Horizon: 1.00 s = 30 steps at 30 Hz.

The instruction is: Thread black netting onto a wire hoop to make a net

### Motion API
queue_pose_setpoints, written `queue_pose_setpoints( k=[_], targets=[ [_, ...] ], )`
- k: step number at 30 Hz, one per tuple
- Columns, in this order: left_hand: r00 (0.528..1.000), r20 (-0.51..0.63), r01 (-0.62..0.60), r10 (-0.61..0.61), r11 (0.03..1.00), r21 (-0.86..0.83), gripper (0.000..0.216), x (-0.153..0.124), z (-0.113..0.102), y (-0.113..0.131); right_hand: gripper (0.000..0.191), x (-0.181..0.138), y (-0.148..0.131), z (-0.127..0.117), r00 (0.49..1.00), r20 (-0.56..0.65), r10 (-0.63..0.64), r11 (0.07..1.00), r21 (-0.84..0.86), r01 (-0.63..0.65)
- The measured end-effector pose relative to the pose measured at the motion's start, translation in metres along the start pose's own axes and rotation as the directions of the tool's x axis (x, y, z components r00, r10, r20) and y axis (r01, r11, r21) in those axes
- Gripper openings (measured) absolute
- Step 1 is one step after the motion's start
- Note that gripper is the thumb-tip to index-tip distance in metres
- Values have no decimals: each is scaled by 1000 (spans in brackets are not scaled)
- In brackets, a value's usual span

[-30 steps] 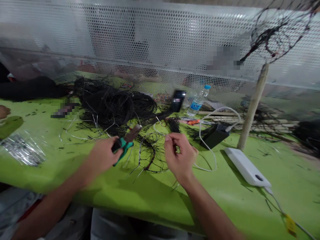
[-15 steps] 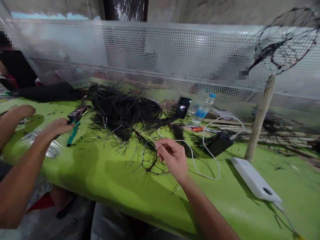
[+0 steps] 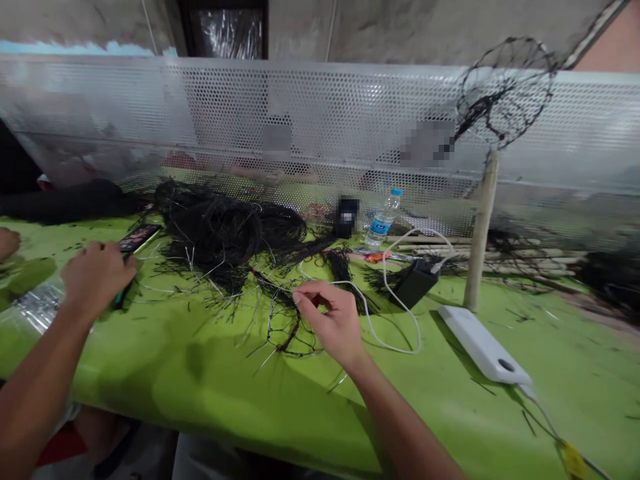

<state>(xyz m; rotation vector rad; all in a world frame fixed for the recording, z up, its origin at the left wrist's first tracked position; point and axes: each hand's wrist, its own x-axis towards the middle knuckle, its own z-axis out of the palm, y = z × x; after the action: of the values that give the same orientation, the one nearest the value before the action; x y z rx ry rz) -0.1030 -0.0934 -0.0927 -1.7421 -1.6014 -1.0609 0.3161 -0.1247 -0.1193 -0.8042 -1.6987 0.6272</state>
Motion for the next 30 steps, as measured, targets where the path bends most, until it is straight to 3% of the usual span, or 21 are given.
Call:
queue_pose_setpoints(
  k=[2,5,6,8,11,17,23,30],
  targets=[
    [990,-91,-104,104,995,7,41,-4,0,36,11,0,1,0,1000,14,-16,1000,-26,16],
    [940,-109,-333,324,940,-72,15,-10,-1,109,12,0,4,0,999,30,-38,997,-68,40],
    [898,-110,-438,427,891,-121,9,-12,0,134,11,1,5,-1,998,35,-47,995,-81,49],
    [766,-161,-643,622,736,-212,16,-14,4,178,11,2,6,-2,997,45,-67,992,-105,71],
    [728,-135,-676,672,673,-301,14,-14,18,212,13,4,8,-4,994,56,-95,985,-139,102],
    [790,-115,-588,603,690,-422,9,-21,41,206,17,5,12,-5,992,51,-113,976,-183,120],
    [819,-66,-528,570,703,-476,11,-29,43,202,16,3,12,-2,991,69,-116,965,-230,129],
    [859,-84,-479,505,737,-477,13,-39,42,203,14,-10,12,16,982,1,-188,920,-348,177]
  ],
)
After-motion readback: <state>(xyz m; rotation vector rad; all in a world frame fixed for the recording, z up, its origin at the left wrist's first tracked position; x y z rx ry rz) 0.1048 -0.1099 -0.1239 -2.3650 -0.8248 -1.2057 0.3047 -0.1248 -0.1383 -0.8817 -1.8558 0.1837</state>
